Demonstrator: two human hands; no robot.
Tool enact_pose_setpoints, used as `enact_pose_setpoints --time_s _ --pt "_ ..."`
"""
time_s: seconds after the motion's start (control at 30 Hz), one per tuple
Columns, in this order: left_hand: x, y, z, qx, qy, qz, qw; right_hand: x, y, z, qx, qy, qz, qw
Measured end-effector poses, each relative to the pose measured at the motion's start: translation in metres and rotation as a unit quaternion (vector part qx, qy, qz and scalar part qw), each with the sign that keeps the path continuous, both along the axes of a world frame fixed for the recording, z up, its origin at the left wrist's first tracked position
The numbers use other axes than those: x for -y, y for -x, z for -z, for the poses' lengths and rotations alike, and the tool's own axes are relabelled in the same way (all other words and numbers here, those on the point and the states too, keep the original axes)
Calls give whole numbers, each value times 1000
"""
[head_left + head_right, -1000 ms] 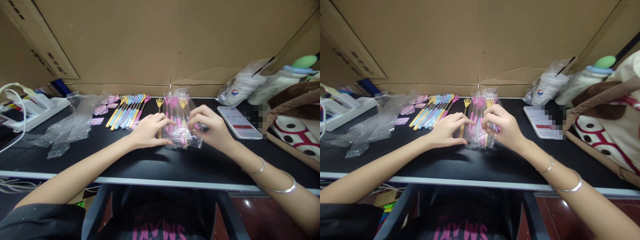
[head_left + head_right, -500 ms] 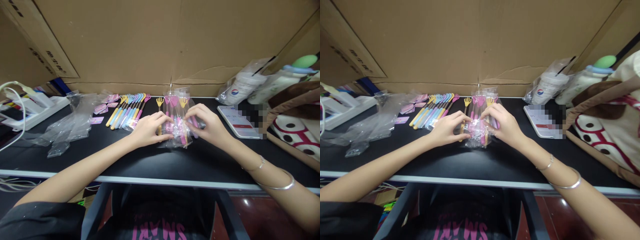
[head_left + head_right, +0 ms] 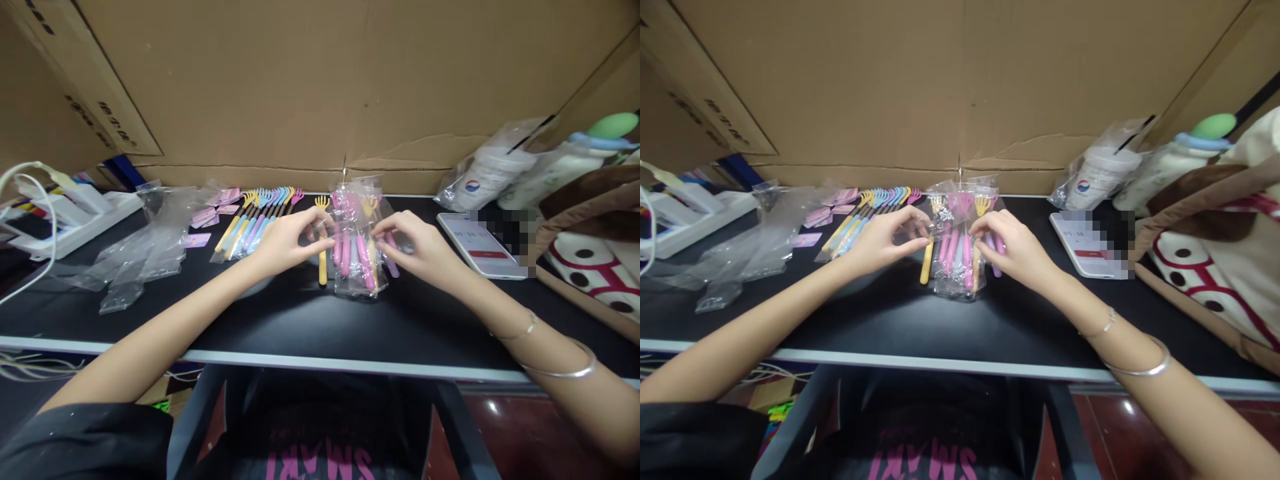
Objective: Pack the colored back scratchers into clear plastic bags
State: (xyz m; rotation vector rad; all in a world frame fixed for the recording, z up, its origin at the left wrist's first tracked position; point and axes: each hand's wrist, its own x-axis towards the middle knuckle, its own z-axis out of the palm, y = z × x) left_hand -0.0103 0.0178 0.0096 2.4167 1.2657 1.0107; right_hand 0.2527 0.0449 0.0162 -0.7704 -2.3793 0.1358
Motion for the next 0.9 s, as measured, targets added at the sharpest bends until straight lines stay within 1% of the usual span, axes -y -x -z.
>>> enact_pose_setpoints --time_s 0.1,0.27,0.4,0.47,0.63,0.7,0.8,0.9 --pt "-1 3 -4 15 -19 -10 1000 0 4 3 39 -23 -17 999" --pt "-2 7 -7 25 -25 -15 999 -4 15 1 107 -75 -13 991" --pt "-3 9 -8 25 -30 -17 999 -12 37 -4 166 -89 -27 982" --pt "-3 10 -8 23 -31 -16 999 -17 52 -5 200 -90 -15 976" --pt "-4 11 -8 -3 -39 -25 999 -33 86 3 220 -79 -2 972" --pt "-4 11 -7 -14 -38 -32 999 -39 95 8 228 -48 0 972" --pt "-4 10 -6 -29 -49 -47 997 -48 105 16 221 -3 28 975" --pt "-4 10 -6 -50 -52 -60 996 -55 112 21 220 15 39 975"
